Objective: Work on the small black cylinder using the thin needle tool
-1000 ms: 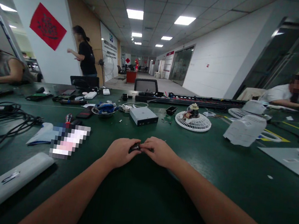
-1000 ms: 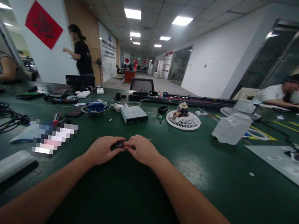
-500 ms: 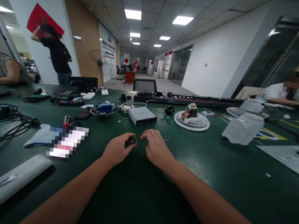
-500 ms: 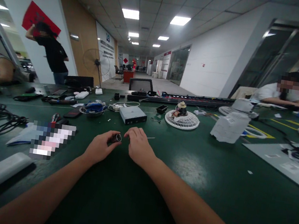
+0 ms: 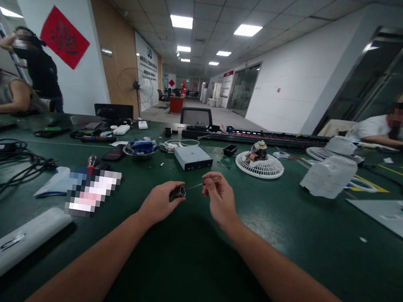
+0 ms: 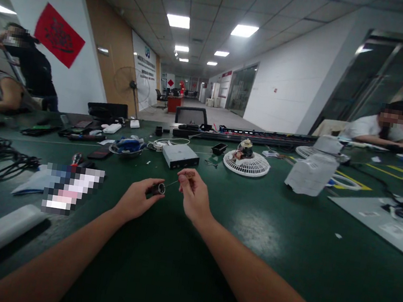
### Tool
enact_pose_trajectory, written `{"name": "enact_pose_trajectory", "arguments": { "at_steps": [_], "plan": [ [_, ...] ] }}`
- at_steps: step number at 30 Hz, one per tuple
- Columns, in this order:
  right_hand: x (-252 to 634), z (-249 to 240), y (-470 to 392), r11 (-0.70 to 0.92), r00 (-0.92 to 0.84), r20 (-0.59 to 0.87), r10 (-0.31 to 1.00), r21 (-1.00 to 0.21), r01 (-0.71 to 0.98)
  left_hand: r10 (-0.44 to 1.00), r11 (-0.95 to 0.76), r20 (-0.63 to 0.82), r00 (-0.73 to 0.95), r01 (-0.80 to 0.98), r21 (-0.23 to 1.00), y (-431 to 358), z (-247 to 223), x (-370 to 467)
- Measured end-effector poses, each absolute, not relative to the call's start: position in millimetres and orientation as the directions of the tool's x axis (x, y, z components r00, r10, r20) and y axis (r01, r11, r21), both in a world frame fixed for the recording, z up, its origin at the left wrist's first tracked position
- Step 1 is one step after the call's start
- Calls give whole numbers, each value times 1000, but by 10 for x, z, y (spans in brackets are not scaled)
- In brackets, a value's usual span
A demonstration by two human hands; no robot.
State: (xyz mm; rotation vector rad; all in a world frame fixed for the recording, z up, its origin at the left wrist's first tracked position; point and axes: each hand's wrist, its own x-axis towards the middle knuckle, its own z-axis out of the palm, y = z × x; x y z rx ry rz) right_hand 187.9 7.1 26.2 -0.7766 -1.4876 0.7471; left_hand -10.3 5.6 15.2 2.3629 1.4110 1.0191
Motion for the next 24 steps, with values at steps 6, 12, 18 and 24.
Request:
{"name": "enact_pose_trajectory", "arguments": {
  "at_steps": [6,12,18,24],
  "plan": [
    [1905,252,84,535,-127,522,843,-839,103,813,-564,469,344,667,488,52,160,-102],
    [1931,254,113,494,-158,477,865,-865,92,818,-554,468,334,673,489,53,165,-110],
    [1946,178,185,454,-138,444,886,-889,57,837,-516,460,295,703,489,57,170,-124],
    [1959,166,208,423,-187,413,891,-906,15,846,-505,441,300,717,480,30,187,-125]
  ]
}}
